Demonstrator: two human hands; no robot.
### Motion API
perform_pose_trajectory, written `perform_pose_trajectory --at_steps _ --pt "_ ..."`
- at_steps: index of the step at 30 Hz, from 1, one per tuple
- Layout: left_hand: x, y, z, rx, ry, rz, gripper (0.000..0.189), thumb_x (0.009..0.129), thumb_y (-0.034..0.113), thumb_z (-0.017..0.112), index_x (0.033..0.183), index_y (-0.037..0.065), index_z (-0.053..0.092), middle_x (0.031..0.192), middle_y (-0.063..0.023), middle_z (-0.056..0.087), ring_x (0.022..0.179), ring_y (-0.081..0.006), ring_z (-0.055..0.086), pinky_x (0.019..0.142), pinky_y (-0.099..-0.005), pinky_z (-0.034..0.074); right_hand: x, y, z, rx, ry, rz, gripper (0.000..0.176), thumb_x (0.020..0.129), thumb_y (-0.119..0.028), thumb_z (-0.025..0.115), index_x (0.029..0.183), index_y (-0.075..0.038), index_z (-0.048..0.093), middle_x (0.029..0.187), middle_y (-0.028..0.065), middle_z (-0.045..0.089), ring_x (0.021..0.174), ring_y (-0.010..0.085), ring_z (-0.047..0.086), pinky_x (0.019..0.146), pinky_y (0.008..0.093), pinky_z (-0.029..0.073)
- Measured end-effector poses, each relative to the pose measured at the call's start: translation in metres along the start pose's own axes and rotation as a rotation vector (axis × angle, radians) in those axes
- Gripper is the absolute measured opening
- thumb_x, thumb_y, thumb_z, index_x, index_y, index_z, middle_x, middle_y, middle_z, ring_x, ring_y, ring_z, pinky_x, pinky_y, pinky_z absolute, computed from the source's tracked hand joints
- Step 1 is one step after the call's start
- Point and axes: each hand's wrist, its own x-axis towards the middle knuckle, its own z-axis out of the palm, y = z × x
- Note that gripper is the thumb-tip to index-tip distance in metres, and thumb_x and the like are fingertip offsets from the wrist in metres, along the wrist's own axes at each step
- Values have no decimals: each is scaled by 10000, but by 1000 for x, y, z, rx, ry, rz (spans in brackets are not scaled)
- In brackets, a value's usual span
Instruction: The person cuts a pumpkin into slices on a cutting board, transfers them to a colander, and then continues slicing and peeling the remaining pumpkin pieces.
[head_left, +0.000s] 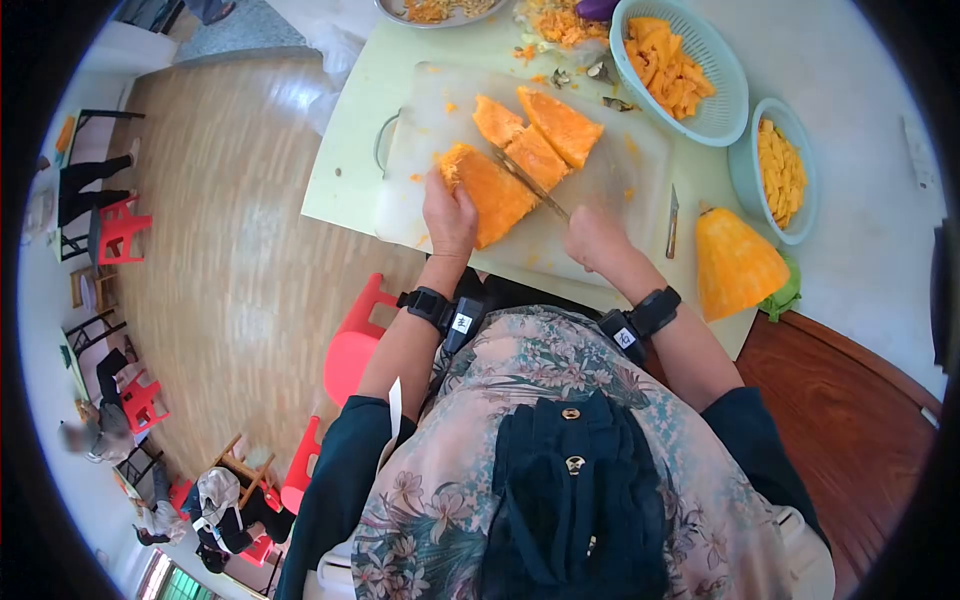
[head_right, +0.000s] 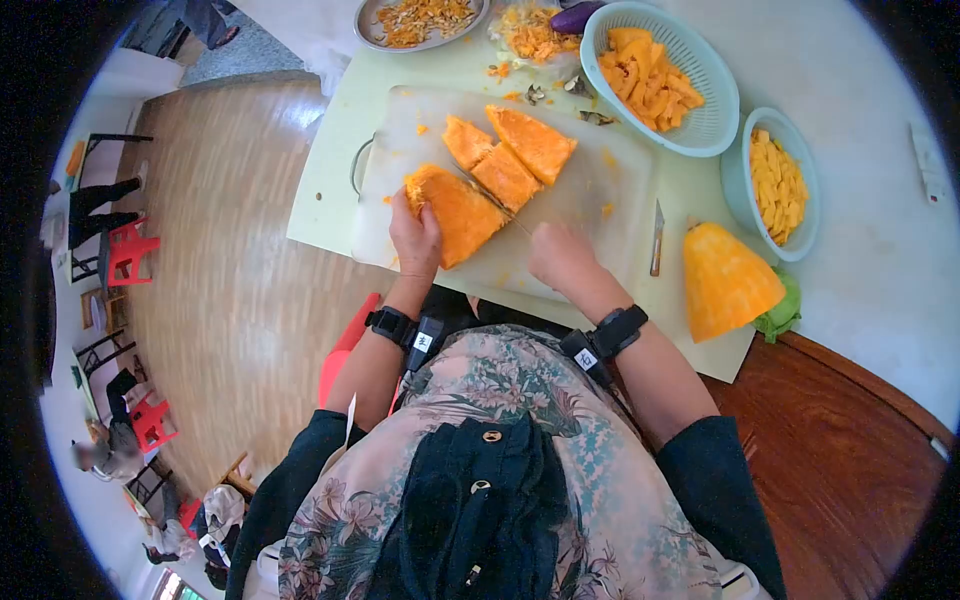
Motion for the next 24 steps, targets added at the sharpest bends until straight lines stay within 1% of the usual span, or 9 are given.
perform_pose_trajectory --at_steps 2,6,8,9,11,14,16,19,24 --pt "0 -2 -1 26 -3 28 347 801 1 495 1143 -28 439 992 -245 556 916 -414 547 767 -426 454 1 8 17 45 16 88 154 700 -71 516 669 26 632 696 263 601 723 376 627 646 436 502" --pt "-5 0 1 79 -45 33 362 818 44 500 1165 -20 420 1032 -248 533 918 -416 539 775 -438 451 17 -3 0 135 -17 32 165 715 -72 508 716 34 634 701 259 606 715 386 626 656 441 501" --pt "-5 3 1 130 -44 54 368 825 64 502 1173 -18 412 1047 -251 524 920 -417 537 777 -442 451 22 -4 -5 246 -170 205 179 732 -97 509 740 37 627 702 262 604 703 403 616 669 456 494" --pt "-5 5 -2 174 -80 29 382 830 90 512 1180 -17 404 1076 -256 508 937 -415 533 779 -449 449 19 0 0 256 -171 205 179 732 -97 509 740 37 627 702 262 604 703 403 616 669 456 494" --pt "-2 7 -6 227 -117 3 397 834 116 522 1187 -16 395 1104 -261 493 954 -414 528 781 -455 447 13 12 11 238 59 65 199 748 -137 513 729 31 617 722 264 604 707 404 609 681 467 486" --pt "-3 7 -15 272 -129 10 389 840 158 540 1158 -16 401 1009 -265 545 891 -427 550 738 -470 450 -14 -6 3 311 181 28 224 763 -163 509 710 32 606 743 267 604 721 408 603 687 473 481" --pt "0 13 -22 295 -211 -173 364 845 189 547 1112 -10 399 872 -261 588 797 -442 567 680 -489 450 -20 -13 7 316 166 -4 227 763 -166 508 711 33 604 749 267 605 730 408 603 690 474 480" --pt "-5 8 -21 283 -176 -79 320 859 198 534 1064 -2 392 766 -255 599 717 -455 570 635 -503 444 -18 -21 9 314 129 -66 229 760 -168 511 705 35 601 745 266 603 733 409 602 688 474 479" --pt "-10 5 -19 330 -209 -84 310 876 210 513 1060 3 374 794 -269 597 722 -456 572 630 -514 442 -7 -22 15 272 76 -79 232 754 -169 518 689 36 606 719 265 598 725 410 601 677 472 481"
